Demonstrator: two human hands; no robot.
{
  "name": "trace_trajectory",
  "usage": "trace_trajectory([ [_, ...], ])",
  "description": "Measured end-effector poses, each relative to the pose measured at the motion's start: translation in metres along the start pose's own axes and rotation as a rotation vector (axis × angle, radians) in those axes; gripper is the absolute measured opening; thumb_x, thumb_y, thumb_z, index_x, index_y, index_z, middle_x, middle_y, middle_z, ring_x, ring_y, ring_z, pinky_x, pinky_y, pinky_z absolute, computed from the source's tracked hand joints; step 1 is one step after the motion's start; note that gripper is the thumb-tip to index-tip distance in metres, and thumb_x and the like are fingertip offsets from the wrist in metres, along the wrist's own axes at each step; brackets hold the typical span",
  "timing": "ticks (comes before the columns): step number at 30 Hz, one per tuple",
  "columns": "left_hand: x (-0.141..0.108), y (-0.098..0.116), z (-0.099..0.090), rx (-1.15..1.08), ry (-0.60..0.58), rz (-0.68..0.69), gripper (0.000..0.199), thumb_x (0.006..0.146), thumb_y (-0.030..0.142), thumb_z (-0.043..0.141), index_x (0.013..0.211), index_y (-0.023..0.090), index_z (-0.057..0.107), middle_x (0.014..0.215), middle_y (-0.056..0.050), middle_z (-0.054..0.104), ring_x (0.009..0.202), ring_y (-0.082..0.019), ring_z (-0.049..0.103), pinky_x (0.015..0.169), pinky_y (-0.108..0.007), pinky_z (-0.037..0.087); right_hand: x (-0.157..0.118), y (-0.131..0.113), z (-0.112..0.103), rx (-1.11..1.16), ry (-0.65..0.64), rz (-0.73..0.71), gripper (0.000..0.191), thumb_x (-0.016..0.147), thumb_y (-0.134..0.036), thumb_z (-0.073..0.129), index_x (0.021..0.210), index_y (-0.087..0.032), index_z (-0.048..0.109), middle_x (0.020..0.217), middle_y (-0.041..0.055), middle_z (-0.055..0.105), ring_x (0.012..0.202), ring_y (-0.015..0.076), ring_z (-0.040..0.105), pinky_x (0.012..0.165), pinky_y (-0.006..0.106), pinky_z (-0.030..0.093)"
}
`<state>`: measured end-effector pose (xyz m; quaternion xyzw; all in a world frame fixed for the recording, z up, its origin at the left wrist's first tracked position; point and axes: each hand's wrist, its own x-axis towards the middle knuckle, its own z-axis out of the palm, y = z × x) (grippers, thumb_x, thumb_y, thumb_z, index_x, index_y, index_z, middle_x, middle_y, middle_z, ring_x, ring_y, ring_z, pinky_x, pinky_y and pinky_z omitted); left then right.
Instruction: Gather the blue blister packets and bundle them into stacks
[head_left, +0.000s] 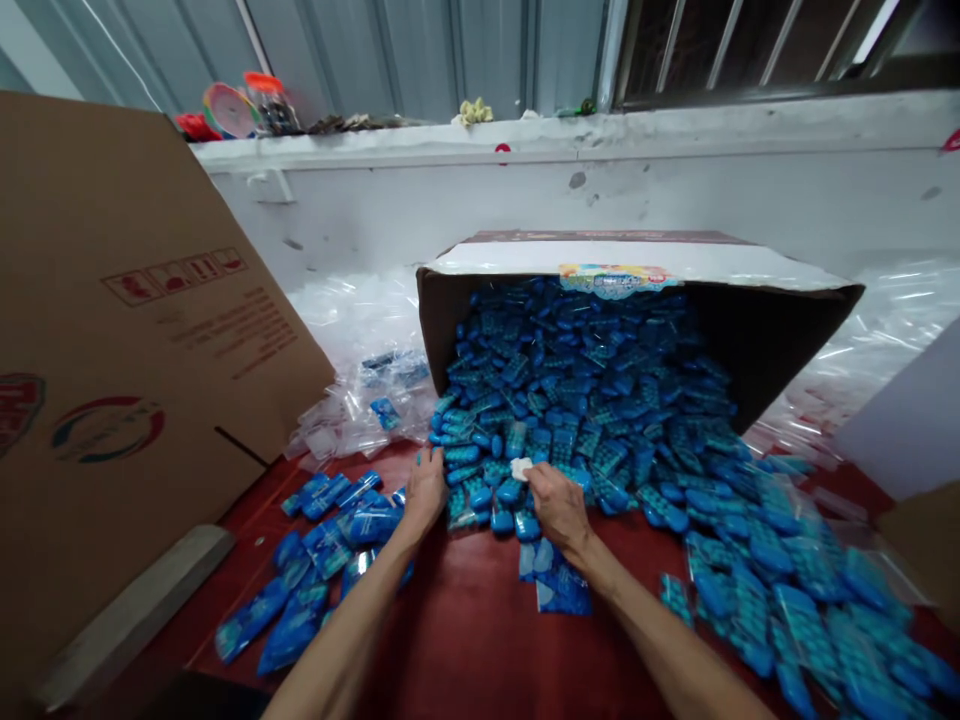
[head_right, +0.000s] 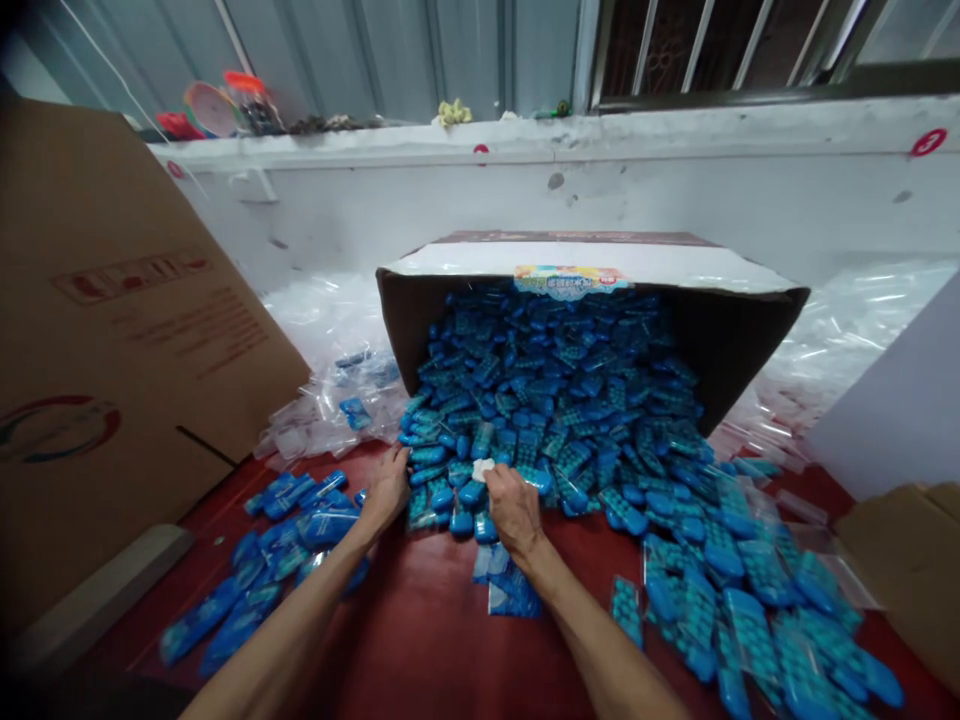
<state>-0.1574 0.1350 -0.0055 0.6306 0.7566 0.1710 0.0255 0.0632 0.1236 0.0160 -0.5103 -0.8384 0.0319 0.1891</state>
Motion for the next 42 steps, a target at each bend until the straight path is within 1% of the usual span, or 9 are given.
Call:
trace_trajectory([
  [7, -0.011, 0.017, 0.02, -0.164, 0.172, 0.028, 0.043, 0.071, 0.004, 0.032, 0.111, 0.013, 0.048, 0.114, -0.014, 0.047, 0.098, -0.022, 0.05, 0.081, -0.033, 0.04, -0.006, -0.002, 0.006, 0.105, 0.071, 0.018, 0.02, 0.084, -0.014, 0.037, 0.084, -0.018, 0.056, 0.085, 0.0049, 0.057, 0.082, 0.0152, 0.05, 0.068, 0.023, 0.036],
  [13, -0.022, 0.029, 0.024, -0.291, 0.17, 0.105, 0.039, 0.074, 0.012, 0.036, 0.111, 0.016, 0.049, 0.114, -0.011, 0.052, 0.106, -0.022, 0.046, 0.09, -0.037, 0.037, -0.012, 0.01, -0.002, 0.147, 0.059, 0.046, 0.019, 0.085, -0.024, 0.039, 0.084, -0.02, 0.058, 0.088, 0.0033, 0.055, 0.08, 0.0129, 0.051, 0.066, 0.021, 0.036],
  [17, -0.031, 0.034, 0.027, -0.286, 0.248, 0.067, 0.032, 0.077, 0.024, 0.039, 0.105, 0.015, 0.054, 0.113, -0.013, 0.052, 0.108, -0.026, 0.043, 0.092, -0.046, 0.03, -0.048, 0.026, -0.019, 0.289, 0.159, 0.175, 0.026, 0.086, -0.028, 0.037, 0.074, -0.019, 0.058, 0.076, 0.001, 0.056, 0.071, 0.0113, 0.052, 0.065, 0.02, 0.036],
  [21, -0.052, 0.044, 0.026, -0.269, 0.427, 0.03, 0.031, 0.078, 0.026, 0.041, 0.105, 0.016, 0.054, 0.116, -0.014, 0.049, 0.117, -0.029, 0.033, 0.094, -0.05, 0.023, -0.093, 0.029, -0.016, 0.275, 0.072, 0.258, 0.031, 0.084, -0.034, 0.04, 0.064, -0.018, 0.058, 0.062, 0.0, 0.052, 0.061, 0.0116, 0.05, 0.059, 0.021, 0.035],
  [23, -0.072, 0.055, 0.022, -0.321, 0.444, 0.075, 0.029, 0.077, 0.026, 0.043, 0.102, 0.017, 0.055, 0.114, -0.013, 0.05, 0.116, -0.028, 0.034, 0.094, -0.047, 0.025, -0.108, 0.024, -0.008, 0.234, 0.021, 0.24, 0.022, 0.083, -0.032, 0.044, 0.078, -0.02, 0.061, 0.071, 0.0021, 0.054, 0.07, 0.0137, 0.051, 0.061, 0.022, 0.035],
  [28, -0.129, 0.088, 0.013, -0.676, 0.154, 0.164, 0.02, 0.077, 0.023, 0.044, 0.087, 0.018, 0.06, 0.088, -0.008, 0.06, 0.086, -0.02, 0.054, 0.078, -0.033, 0.041, -0.114, 0.019, 0.008, 0.129, -0.007, 0.269, 0.018, 0.082, -0.027, 0.045, 0.086, -0.022, 0.063, 0.075, 0.004, 0.055, 0.074, 0.0164, 0.049, 0.066, 0.025, 0.036],
  [32, -0.154, 0.107, 0.014, -0.963, -0.123, -0.128, 0.021, 0.073, 0.031, 0.049, 0.086, 0.017, 0.059, 0.074, -0.005, 0.062, 0.064, -0.016, 0.057, 0.06, -0.027, 0.044, -0.113, 0.025, 0.007, 0.254, 0.042, 0.274, 0.02, 0.083, -0.028, 0.044, 0.086, -0.023, 0.064, 0.073, 0.0022, 0.054, 0.071, 0.0144, 0.05, 0.065, 0.023, 0.037],
  [36, -0.15, 0.122, 0.021, -1.176, -0.408, -0.442, 0.044, 0.062, 0.039, 0.059, 0.096, 0.013, 0.05, 0.054, 0.002, 0.054, 0.036, -0.01, 0.044, 0.034, -0.022, 0.033, -0.113, 0.027, -0.005, 0.337, 0.129, 0.247, 0.022, 0.083, -0.027, 0.044, 0.092, -0.023, 0.063, 0.076, 0.0028, 0.054, 0.072, 0.0147, 0.051, 0.065, 0.024, 0.039],
  [42, -0.128, 0.137, 0.028, -1.328, -0.402, -0.502, 0.032, 0.058, 0.039, 0.062, 0.07, 0.01, 0.057, 0.048, 0.001, 0.053, 0.042, -0.008, 0.047, 0.038, -0.017, 0.031, -0.103, 0.028, -0.019, 0.551, 0.177, 0.244, 0.025, 0.076, -0.028, 0.051, 0.099, -0.022, 0.06, 0.083, 0.0042, 0.056, 0.077, 0.0163, 0.052, 0.07, 0.027, 0.042],
])
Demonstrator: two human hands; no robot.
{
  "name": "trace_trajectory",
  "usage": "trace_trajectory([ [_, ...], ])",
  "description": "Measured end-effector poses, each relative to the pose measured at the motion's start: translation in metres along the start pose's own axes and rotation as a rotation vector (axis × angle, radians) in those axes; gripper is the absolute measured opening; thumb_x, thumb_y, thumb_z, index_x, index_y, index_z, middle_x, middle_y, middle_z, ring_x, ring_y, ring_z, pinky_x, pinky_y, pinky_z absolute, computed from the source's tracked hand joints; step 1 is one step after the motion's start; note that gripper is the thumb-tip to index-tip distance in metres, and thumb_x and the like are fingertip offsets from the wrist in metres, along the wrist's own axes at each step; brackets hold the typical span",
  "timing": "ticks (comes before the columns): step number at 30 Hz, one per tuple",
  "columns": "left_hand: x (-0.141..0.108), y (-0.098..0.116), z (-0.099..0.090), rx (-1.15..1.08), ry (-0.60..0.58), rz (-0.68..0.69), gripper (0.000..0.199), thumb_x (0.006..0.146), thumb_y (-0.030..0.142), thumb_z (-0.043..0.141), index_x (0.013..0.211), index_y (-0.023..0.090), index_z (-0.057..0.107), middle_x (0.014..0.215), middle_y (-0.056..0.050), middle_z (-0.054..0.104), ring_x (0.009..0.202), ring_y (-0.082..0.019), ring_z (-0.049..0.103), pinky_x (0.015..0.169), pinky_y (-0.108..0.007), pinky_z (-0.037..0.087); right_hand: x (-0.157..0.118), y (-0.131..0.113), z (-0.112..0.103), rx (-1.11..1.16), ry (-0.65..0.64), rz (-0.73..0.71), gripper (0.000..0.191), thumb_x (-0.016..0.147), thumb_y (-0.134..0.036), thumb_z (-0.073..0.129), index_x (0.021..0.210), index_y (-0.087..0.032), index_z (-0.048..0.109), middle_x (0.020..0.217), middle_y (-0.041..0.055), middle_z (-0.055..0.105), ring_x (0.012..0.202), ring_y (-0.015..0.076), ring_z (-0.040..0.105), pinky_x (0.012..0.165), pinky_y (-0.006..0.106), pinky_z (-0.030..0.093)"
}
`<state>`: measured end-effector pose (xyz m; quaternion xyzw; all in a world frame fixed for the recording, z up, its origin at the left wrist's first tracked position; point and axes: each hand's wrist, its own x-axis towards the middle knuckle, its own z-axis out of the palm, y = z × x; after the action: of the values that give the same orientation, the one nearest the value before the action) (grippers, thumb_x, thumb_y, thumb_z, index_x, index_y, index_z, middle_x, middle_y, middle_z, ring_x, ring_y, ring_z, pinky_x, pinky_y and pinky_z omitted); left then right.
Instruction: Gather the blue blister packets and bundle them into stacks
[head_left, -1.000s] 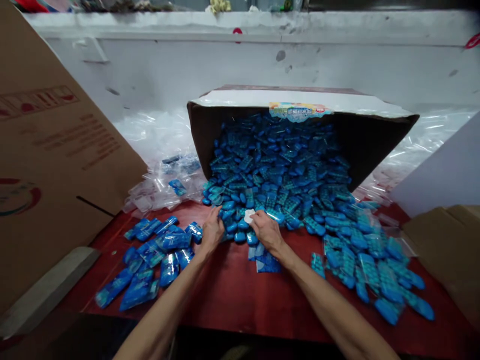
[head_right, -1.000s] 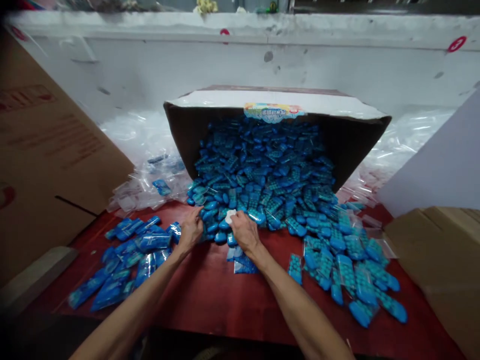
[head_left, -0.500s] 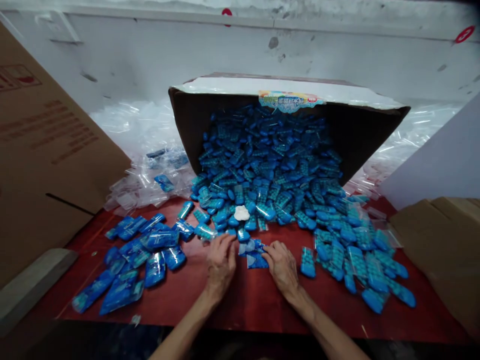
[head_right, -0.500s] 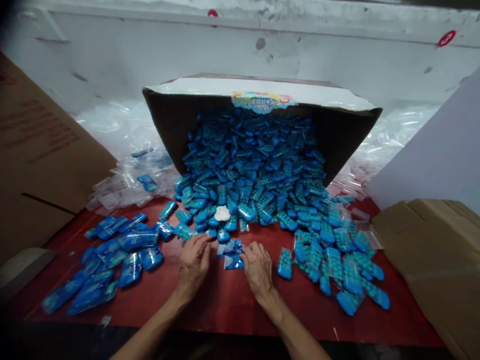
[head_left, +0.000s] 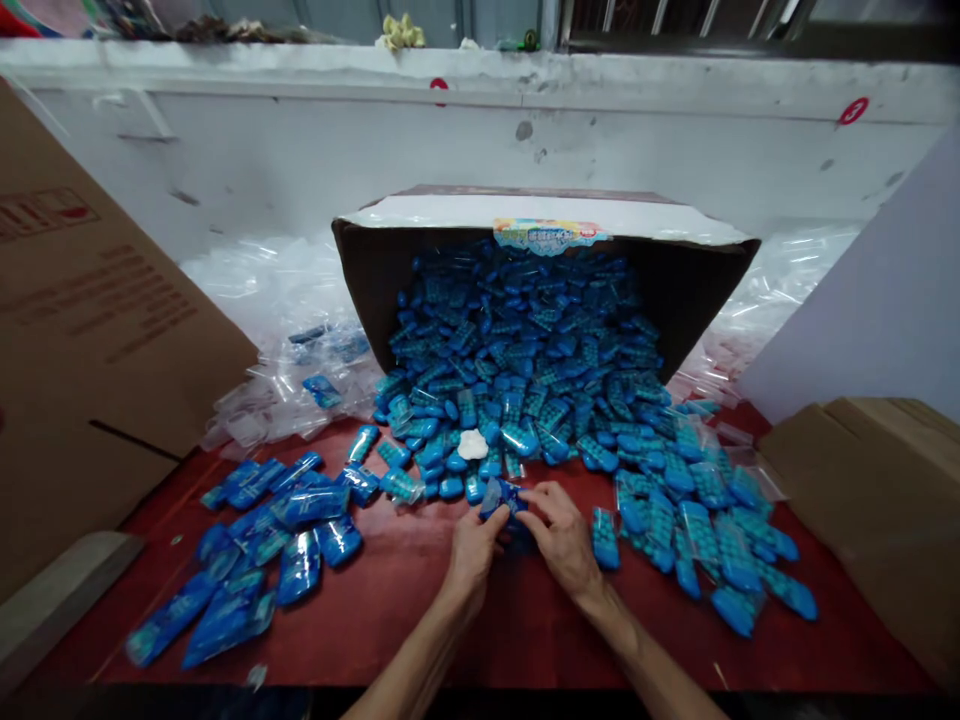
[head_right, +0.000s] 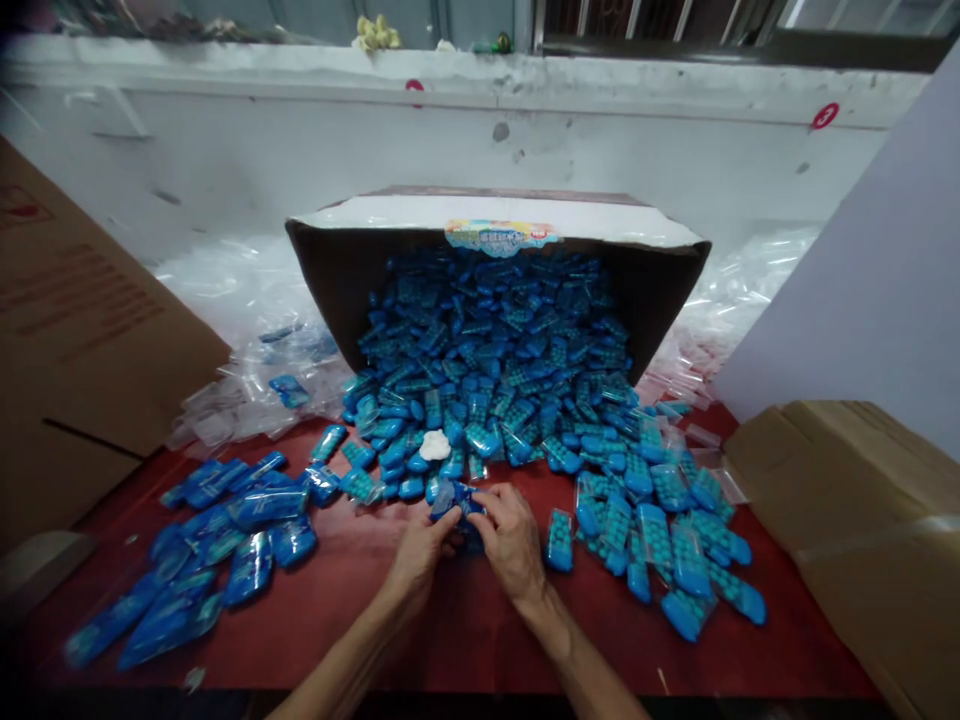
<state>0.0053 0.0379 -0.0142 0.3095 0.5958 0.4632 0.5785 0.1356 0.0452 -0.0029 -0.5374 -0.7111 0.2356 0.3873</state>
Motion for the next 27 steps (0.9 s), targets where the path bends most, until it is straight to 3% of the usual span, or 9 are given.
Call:
trace_trajectory([
  [2, 0.004, -0.001, 0.002, -0.033, -0.009, -0.011, 0.031, 0.056, 0.038, 0.064, 0.068, 0.01, 0.057, 0.05, 0.0, 0.056, 0.043, -0.008, 0.049, 0.039, -0.018, 0.033, 0.007, 0.004, 0.001, 0.135, -0.002, 0.124, 0.033, 0.073, -0.03, 0.054, 0.104, -0.02, 0.058, 0.086, 0.0046, 0.058, 0.074, 0.0157, 0.054, 0.068, 0.026, 0.043],
  [4, 0.006, -0.003, 0.003, -0.046, -0.027, -0.055, 0.031, 0.056, 0.039, 0.063, 0.066, 0.011, 0.055, 0.044, 0.001, 0.054, 0.038, -0.009, 0.047, 0.037, -0.019, 0.033, 0.014, 0.009, 0.004, 0.248, -0.058, 0.228, 0.028, 0.073, -0.032, 0.052, 0.095, -0.017, 0.062, 0.08, 0.0039, 0.062, 0.068, 0.015, 0.056, 0.063, 0.024, 0.044],
  [7, 0.006, -0.007, 0.003, -0.053, -0.025, -0.109, 0.031, 0.057, 0.041, 0.062, 0.063, 0.012, 0.052, 0.038, 0.002, 0.051, 0.034, -0.01, 0.047, 0.036, -0.021, 0.034, 0.02, 0.017, 0.012, 0.303, -0.118, 0.285, 0.027, 0.074, -0.034, 0.048, 0.08, -0.015, 0.066, 0.069, 0.0028, 0.065, 0.062, 0.0149, 0.057, 0.058, 0.023, 0.044],
  [10, 0.001, -0.007, -0.002, -0.086, -0.028, -0.12, 0.031, 0.056, 0.04, 0.063, 0.062, 0.012, 0.051, 0.042, 0.002, 0.053, 0.036, -0.011, 0.049, 0.036, -0.021, 0.036, 0.023, 0.024, 0.016, 0.259, -0.089, 0.311, 0.03, 0.076, -0.035, 0.045, 0.082, -0.014, 0.065, 0.07, 0.0036, 0.065, 0.062, 0.0154, 0.057, 0.057, 0.023, 0.043],
  [15, -0.014, -0.002, -0.021, -0.182, -0.035, -0.153, 0.028, 0.057, 0.037, 0.065, 0.062, 0.012, 0.052, 0.044, 0.001, 0.053, 0.038, -0.009, 0.047, 0.037, -0.02, 0.034, 0.02, 0.022, 0.011, 0.167, -0.157, 0.275, 0.021, 0.074, -0.031, 0.049, 0.075, -0.019, 0.066, 0.072, 0.0029, 0.064, 0.069, 0.0172, 0.057, 0.065, 0.026, 0.041],
  [18, -0.017, 0.004, -0.026, -0.287, -0.012, -0.145, 0.026, 0.057, 0.033, 0.066, 0.064, 0.012, 0.052, 0.049, 0.002, 0.053, 0.041, -0.007, 0.047, 0.037, -0.018, 0.033, 0.014, 0.014, 0.006, 0.049, -0.252, 0.179, 0.02, 0.072, -0.031, 0.052, 0.086, -0.023, 0.065, 0.082, 0.0044, 0.062, 0.079, 0.0188, 0.056, 0.07, 0.027, 0.041],
  [21, -0.013, 0.007, -0.021, -0.337, -0.021, -0.138, 0.025, 0.058, 0.031, 0.066, 0.067, 0.013, 0.052, 0.051, 0.003, 0.052, 0.042, -0.006, 0.046, 0.038, -0.018, 0.032, 0.012, 0.007, 0.001, -0.031, -0.207, 0.104, 0.024, 0.077, -0.03, 0.047, 0.093, -0.022, 0.063, 0.097, 0.0078, 0.058, 0.088, 0.0197, 0.053, 0.077, 0.03, 0.04],
  [24, -0.008, 0.006, -0.012, -0.328, -0.007, -0.118, 0.025, 0.06, 0.033, 0.065, 0.067, 0.013, 0.052, 0.051, 0.004, 0.051, 0.042, -0.006, 0.045, 0.036, -0.017, 0.03, 0.013, 0.003, -0.001, 0.164, -0.058, 0.157, 0.025, 0.079, -0.029, 0.043, 0.086, -0.019, 0.065, 0.096, 0.0083, 0.059, 0.087, 0.0182, 0.054, 0.078, 0.03, 0.04],
  [27, -0.007, 0.003, -0.003, -0.286, -0.007, -0.094, 0.028, 0.061, 0.036, 0.063, 0.07, 0.012, 0.054, 0.053, 0.003, 0.052, 0.042, -0.006, 0.045, 0.035, -0.017, 0.028, 0.012, 0.0, 0.004, 0.49, -0.085, 0.3, 0.027, 0.073, -0.033, 0.052, 0.093, -0.016, 0.061, 0.082, 0.0045, 0.062, 0.071, 0.0152, 0.056, 0.065, 0.025, 0.045],
])
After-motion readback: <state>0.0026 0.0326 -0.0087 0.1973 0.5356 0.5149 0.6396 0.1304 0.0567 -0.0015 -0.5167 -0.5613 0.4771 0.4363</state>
